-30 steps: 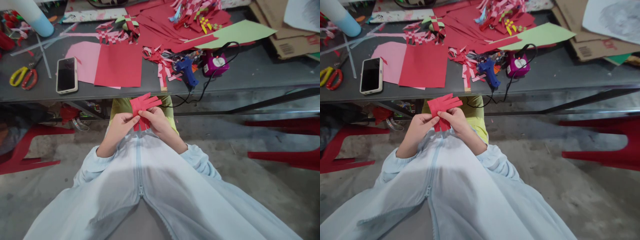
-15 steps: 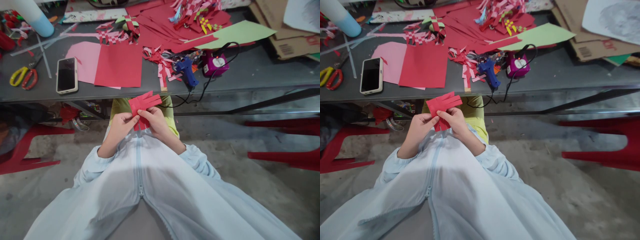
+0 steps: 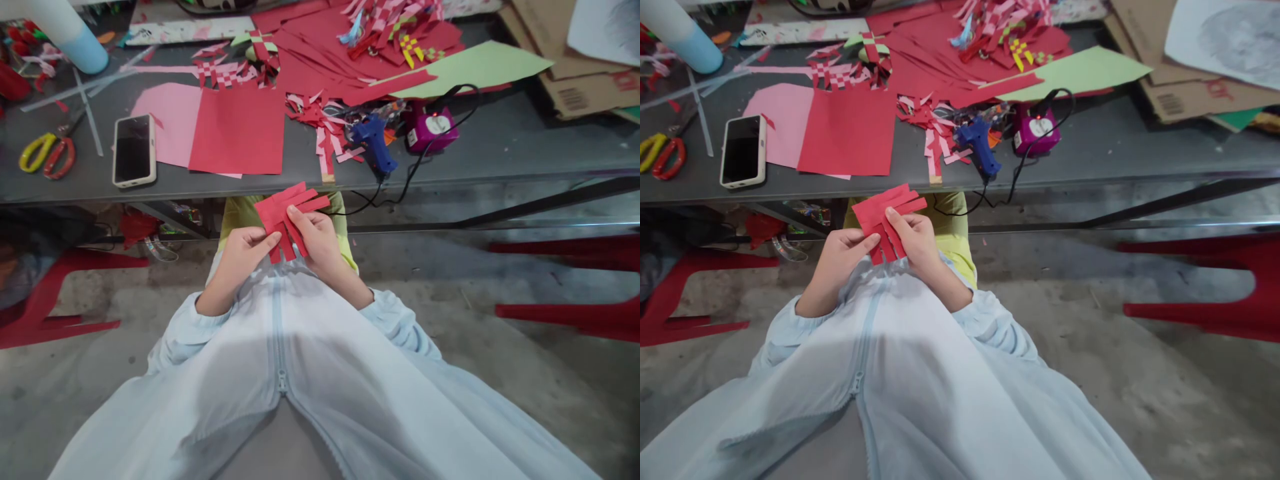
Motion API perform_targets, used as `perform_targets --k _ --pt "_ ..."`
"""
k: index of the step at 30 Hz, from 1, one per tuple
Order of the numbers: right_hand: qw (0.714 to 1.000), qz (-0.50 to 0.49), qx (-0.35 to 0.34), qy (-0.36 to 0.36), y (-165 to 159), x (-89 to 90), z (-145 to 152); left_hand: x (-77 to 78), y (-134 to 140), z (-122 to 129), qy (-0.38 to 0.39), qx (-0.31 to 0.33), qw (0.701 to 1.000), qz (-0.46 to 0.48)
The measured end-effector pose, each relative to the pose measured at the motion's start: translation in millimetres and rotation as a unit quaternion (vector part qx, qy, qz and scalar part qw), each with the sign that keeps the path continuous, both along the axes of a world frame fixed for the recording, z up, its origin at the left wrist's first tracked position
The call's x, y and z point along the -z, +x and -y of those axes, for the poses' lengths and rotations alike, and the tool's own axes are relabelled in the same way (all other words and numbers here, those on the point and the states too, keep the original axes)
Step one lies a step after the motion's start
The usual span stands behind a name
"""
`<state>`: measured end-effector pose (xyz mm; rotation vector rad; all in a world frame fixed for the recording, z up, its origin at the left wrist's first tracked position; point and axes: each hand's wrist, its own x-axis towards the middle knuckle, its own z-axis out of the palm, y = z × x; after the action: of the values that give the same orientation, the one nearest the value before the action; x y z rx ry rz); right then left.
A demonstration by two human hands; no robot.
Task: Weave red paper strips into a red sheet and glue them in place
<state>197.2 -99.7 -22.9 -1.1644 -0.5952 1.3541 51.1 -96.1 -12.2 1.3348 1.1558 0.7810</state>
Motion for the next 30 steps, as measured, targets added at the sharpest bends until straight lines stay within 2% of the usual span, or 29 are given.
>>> perform_targets --k 8,12,16,24,30 --pt "0.998 0.037 -0.026 0.033 0 3.8 3 1.4 4 1 -0.055 -0.023 0.996 0.06" --pt "0.995 0.062 -0.039 0.071 0 9.3 4 7.5 9 -1 -0.056 -0.056 0.99 0.114" --pt "0.99 0.103 -0.042 0.09 2 12.3 5 10.8 12 -2 -0.064 -0.058 0.982 0.167" --pt "0.992 0.09 -0.046 0.079 1 13.4 6 6.5 15 -2 -0.091 -0.062 0.979 0.169" --pt "0.993 0.083 -0.046 0.071 1 12.5 6 10.4 12 -2 -0.083 -0.055 0.98 0.173"
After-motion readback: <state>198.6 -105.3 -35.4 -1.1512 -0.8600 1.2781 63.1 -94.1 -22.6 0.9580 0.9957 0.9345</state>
